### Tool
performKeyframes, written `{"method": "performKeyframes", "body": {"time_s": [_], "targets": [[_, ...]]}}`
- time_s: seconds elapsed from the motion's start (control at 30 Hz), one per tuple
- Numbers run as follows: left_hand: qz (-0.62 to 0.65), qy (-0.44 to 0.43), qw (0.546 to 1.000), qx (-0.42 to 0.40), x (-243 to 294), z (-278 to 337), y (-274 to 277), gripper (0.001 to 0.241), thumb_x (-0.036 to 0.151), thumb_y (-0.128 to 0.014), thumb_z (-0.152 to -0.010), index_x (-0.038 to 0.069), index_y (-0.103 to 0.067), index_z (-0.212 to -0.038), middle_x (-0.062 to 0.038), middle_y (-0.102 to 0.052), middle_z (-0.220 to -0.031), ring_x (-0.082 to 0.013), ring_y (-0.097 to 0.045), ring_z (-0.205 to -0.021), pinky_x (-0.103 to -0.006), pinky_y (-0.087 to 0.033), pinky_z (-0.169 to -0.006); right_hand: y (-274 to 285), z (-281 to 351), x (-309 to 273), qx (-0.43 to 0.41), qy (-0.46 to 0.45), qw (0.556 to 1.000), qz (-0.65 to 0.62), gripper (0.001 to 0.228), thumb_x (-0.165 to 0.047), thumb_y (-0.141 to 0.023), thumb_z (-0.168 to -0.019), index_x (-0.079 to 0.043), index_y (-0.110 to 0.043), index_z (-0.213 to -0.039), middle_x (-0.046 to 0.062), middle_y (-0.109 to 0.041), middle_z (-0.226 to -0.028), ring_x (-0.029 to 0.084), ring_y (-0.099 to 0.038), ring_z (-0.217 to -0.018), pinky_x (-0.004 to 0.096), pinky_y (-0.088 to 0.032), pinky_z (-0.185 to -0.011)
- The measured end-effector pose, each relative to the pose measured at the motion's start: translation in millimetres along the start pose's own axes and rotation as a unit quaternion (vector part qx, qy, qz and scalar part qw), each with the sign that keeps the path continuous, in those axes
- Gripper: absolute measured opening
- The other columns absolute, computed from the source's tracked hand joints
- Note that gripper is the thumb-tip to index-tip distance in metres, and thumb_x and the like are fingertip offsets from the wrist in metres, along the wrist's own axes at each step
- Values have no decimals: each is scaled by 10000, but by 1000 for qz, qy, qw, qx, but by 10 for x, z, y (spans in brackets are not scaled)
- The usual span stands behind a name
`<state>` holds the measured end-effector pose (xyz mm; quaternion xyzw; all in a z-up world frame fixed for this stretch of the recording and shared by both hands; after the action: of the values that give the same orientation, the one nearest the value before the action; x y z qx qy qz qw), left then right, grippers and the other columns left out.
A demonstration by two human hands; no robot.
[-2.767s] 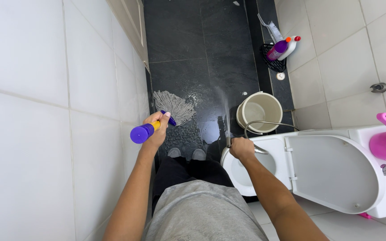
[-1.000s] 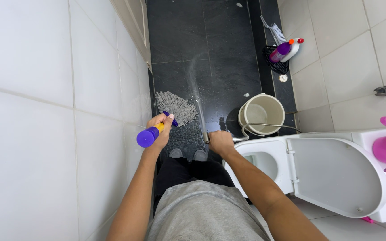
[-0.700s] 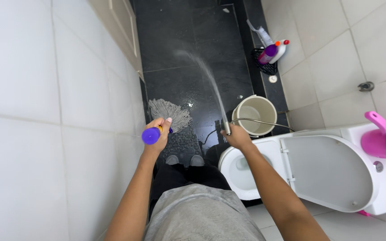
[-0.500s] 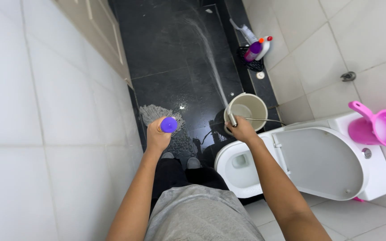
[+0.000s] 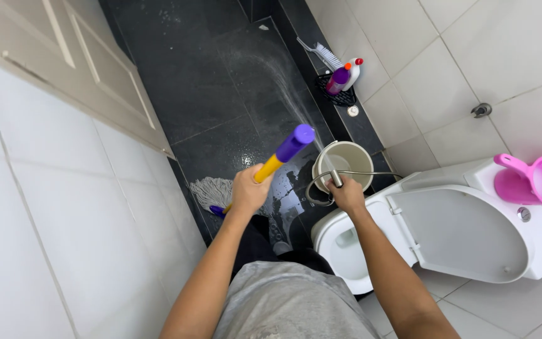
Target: The person mops a dark tiled bathroom floor using a yellow and purple mop. They then use a handheld shower head to rinse the mop head and spray water onto the floor to clean it. The person continues to mop the wet floor, moving around a white toilet and a bucket.
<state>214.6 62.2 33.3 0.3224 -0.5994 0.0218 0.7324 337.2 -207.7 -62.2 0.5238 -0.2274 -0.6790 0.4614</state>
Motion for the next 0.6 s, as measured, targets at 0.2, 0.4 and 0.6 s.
{"method": "performKeyframes", "body": {"time_s": [0.2,0.4,0.6], "targets": [[-45,-23,996,-79,-47,-583,-118,297,319,-692,-893,61,-646,-753,-125,-639,-637,-325,-645,-616,-442,-477,-602,81,-190,-345,69,-42,983,-164,266,-234,-745,-837,-88,-773,-1057,144,-760,-879,297,-729,-838,386,-545,-791],[-42,-6,987,-155,65,-964,-138,319,348,-659,-919,67,-656,-769,-123,-640,-636,-337,-651,-623,-449,-486,-616,194,-354,-546,182,40,974,-129,266,-165,-765,-836,-55,-784,-1077,174,-685,-956,314,-670,-881,387,-532,-801],[-37,-21,986,-160,66,-1210,-248,317,364,-641,-935,76,-689,-811,-127,-634,-621,-349,-654,-623,-457,-482,-608,448,-398,-917,179,13,982,-56,299,-245,-748,-844,-73,-770,-1087,143,-690,-1065,336,-682,-932,427,-538,-834]]}}
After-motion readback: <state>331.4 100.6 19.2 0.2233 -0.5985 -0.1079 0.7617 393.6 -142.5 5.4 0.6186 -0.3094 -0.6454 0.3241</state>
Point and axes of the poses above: each hand's wrist, its own z-axis away from the middle knuckle, its own y-axis out of the back of the hand, x = y × z, the point moved 3 cm from there along -z, towards the middle knuckle
